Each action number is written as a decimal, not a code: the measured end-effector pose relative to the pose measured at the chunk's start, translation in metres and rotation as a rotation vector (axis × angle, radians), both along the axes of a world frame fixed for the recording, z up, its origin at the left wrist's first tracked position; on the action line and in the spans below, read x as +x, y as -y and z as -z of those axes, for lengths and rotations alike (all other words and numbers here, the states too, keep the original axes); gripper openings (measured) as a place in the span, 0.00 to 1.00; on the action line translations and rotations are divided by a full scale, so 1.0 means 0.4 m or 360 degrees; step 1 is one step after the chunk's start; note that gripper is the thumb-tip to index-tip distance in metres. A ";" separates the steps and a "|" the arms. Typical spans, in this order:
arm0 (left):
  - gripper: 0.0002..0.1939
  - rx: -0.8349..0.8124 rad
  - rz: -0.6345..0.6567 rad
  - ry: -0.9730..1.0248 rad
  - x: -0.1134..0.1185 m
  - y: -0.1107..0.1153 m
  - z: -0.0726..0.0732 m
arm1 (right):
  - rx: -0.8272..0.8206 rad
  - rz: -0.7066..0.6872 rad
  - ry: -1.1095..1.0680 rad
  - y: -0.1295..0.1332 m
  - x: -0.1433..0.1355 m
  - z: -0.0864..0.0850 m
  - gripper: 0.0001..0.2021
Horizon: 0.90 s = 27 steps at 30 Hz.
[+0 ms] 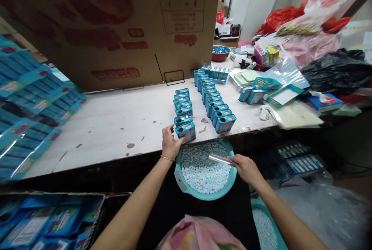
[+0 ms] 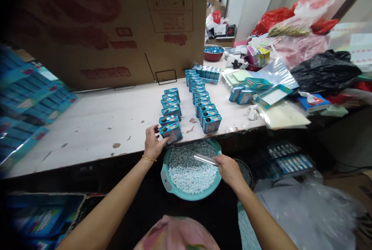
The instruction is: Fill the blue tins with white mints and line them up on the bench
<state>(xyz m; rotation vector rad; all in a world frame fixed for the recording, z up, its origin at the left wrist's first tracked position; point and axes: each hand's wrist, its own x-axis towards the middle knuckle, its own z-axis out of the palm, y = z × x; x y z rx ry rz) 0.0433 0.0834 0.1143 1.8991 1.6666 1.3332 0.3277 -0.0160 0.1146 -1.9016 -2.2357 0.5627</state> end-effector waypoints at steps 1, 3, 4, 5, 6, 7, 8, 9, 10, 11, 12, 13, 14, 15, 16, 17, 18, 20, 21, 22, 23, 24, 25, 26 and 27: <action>0.35 0.0049 -0.0018 -0.0074 -0.001 -0.009 0.000 | -0.0007 -0.0005 -0.0047 0.002 0.001 0.005 0.16; 0.37 0.0096 0.0078 -0.0217 -0.001 -0.024 -0.004 | -0.0028 -0.0013 -0.0131 0.002 0.003 0.013 0.16; 0.35 0.0087 0.0146 -0.0272 0.001 -0.035 -0.007 | -0.0040 -0.0008 -0.0158 0.001 0.003 0.015 0.16; 0.33 0.0065 0.0194 -0.0305 0.003 -0.050 -0.009 | -0.0048 0.0000 -0.0176 -0.001 0.003 0.016 0.16; 0.32 0.0041 0.0216 -0.0318 0.005 -0.070 -0.011 | -0.0053 0.0010 -0.0188 -0.004 0.000 0.015 0.17; 0.31 0.0026 0.0220 -0.0317 0.008 -0.093 -0.011 | -0.0056 0.0016 -0.0195 -0.006 -0.004 0.014 0.17; 0.32 0.0019 0.0221 -0.0311 0.012 -0.118 -0.011 | -0.0060 0.0018 -0.0200 -0.008 -0.010 0.013 0.17; 0.32 0.0016 0.0222 -0.0298 0.018 -0.145 -0.010 | -0.0063 0.0012 -0.0208 -0.009 -0.018 0.013 0.17; 0.32 0.0013 0.0215 -0.0279 0.026 -0.169 -0.010 | -0.0068 -0.0004 -0.0220 -0.010 -0.026 0.015 0.17; 0.32 0.0006 0.0205 -0.0257 0.036 -0.190 -0.011 | -0.0072 -0.0024 -0.0237 -0.009 -0.035 0.019 0.17; 0.33 -0.0011 0.0188 -0.0233 0.047 -0.204 -0.013 | -0.0076 -0.0045 -0.0259 -0.007 -0.044 0.027 0.17; 0.33 -0.0034 0.0165 -0.0213 0.058 -0.210 -0.016 | -0.0084 -0.0066 -0.0286 -0.005 -0.051 0.038 0.17; 0.34 -0.0058 0.0157 -0.0201 0.066 -0.210 -0.019 | -0.0092 -0.0079 -0.0319 -0.002 -0.056 0.053 0.17; 0.35 -0.0066 0.0169 -0.0197 0.070 -0.202 -0.021 | -0.0101 -0.0081 -0.0352 -0.001 -0.059 0.070 0.16; 0.37 -0.0032 0.0142 -0.0184 0.066 -0.188 -0.021 | -0.0115 -0.0081 -0.0385 -0.001 -0.061 0.091 0.16; 0.38 0.0041 0.0088 -0.0183 0.050 -0.168 -0.020 | -0.0132 -0.0072 -0.0415 -0.004 -0.062 0.113 0.16; 0.37 0.0150 0.0022 -0.0180 0.022 -0.140 -0.016 | -0.0158 -0.0059 -0.0441 -0.009 -0.062 0.137 0.16; 0.32 0.0230 -0.0182 -0.0172 -0.080 -0.054 -0.010 | -0.0270 -0.0005 -0.0479 -0.021 -0.062 0.187 0.16; 0.30 0.0217 -0.0305 -0.0167 -0.151 0.004 -0.009 | -0.0360 0.0039 -0.0513 -0.027 -0.061 0.211 0.15; 0.28 0.0197 -0.0498 -0.0149 -0.233 0.072 -0.008 | -0.0455 0.0108 -0.0574 -0.031 -0.059 0.234 0.15; 0.25 0.0171 -0.0774 -0.0118 -0.323 0.148 -0.008 | -0.0552 0.0194 -0.0657 -0.033 -0.056 0.255 0.15; 0.23 0.0097 -0.1026 -0.0127 -0.415 0.227 -0.007 | -0.0641 0.0289 -0.0748 -0.035 -0.052 0.273 0.15; 0.20 -0.0026 -0.1266 -0.0137 -0.504 0.307 -0.002 | -0.0702 0.0385 -0.0827 -0.036 -0.049 0.289 0.15; 0.18 -0.0244 -0.1394 -0.0167 -0.583 0.385 0.008 | -0.0735 0.0465 -0.0879 -0.038 -0.045 0.301 0.15; 0.17 -0.0553 -0.1404 -0.0188 -0.648 0.460 0.022 | -0.0742 0.0521 -0.0893 -0.039 -0.043 0.311 0.15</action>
